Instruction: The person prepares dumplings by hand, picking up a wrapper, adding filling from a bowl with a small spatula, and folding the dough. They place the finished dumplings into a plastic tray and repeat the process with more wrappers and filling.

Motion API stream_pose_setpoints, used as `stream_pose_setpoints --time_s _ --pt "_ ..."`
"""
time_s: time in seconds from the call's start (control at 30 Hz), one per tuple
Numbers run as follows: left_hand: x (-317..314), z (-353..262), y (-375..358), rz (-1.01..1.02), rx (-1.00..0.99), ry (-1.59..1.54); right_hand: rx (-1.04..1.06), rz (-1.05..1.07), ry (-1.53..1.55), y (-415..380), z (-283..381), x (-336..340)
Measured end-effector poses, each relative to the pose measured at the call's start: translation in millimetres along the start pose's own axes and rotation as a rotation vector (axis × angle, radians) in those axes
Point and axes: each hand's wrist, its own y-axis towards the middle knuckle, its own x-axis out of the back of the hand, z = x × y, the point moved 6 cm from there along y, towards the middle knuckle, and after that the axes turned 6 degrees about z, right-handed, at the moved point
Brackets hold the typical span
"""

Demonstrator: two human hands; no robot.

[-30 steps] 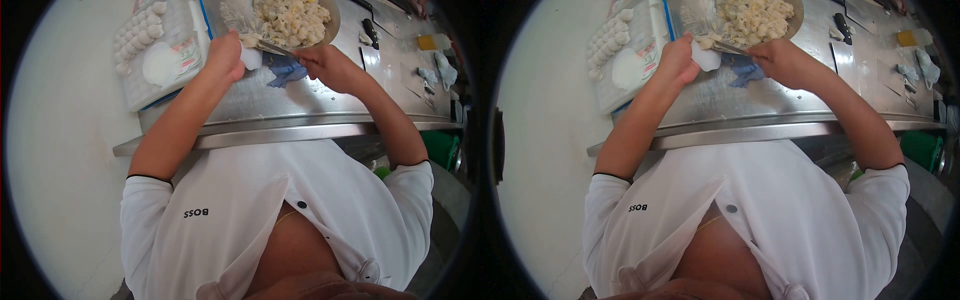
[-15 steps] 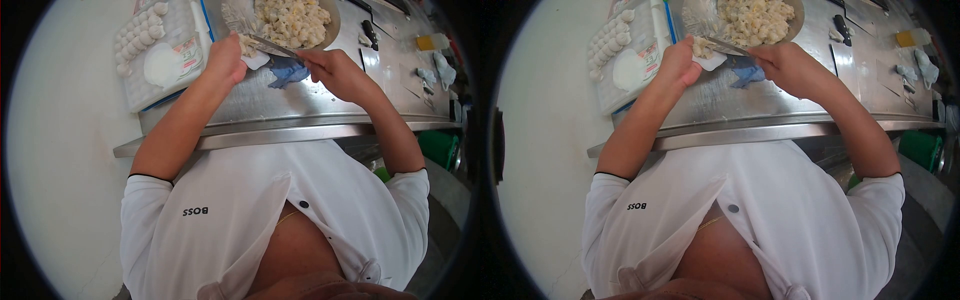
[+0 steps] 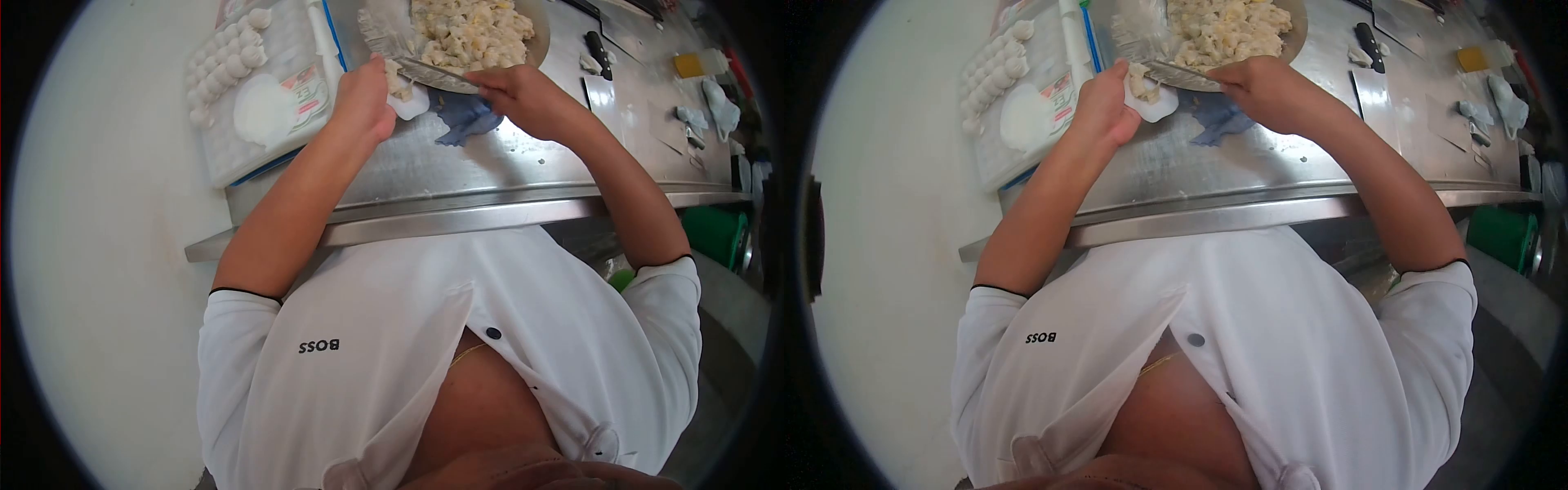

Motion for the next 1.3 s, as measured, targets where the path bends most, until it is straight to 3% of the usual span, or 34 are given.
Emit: stream_pose_setpoints --time_s 0.1,0.33,0.43,0.5,0.6,0.73,0.8,0.93,1.0,1.13,1.2,1.3 --pt "1 -2 -3 -0.033 0.005 0.066 0.023 0.077 0.109 -5 6 -5" --pt "-13 -15 -28 -0.068 -0.011 0.050 0.176 0.019 0.034 -46 19 4" --pt "-15 -21 -23 0.046 -0.022 0.010 0.067 0.028 0.097 -55 18 15" --pt "-20 -23 -23 0.124 0.007 -0.083 0.198 -0.133 0.136 -60 21 19" --pt "-29 -24 -26 0.238 0.038 -0.085 0.242 -0.136 0.011 -58 25 11" --pt "-30 -23 -28 0.257 0.105 -0.137 0.188 -0.065 -0.013 -57 21 10" --pt "-29 -28 -20 0.295 0.035 -0.124 0.119 -0.064 0.176 -60 18 17" --pt "-30 -31 -20 0.318 0.040 -0.087 0.225 -0.157 0.153 -60 30 14" --pt "-33 -31 -24 0.275 0.035 -0.111 0.129 -0.067 0.102 -55 27 3" --pt "-24 -31 -13 0.302 0.016 -0.193 0.191 -0.071 0.007 -59 27 15" --pt "-19 -37 -8 0.241 -0.025 -0.184 0.076 -0.156 0.207 -63 20 28" --pt "-20 -41 -9 0.248 -0.027 -0.209 -0.073 -0.111 0.012 -55 14 36"
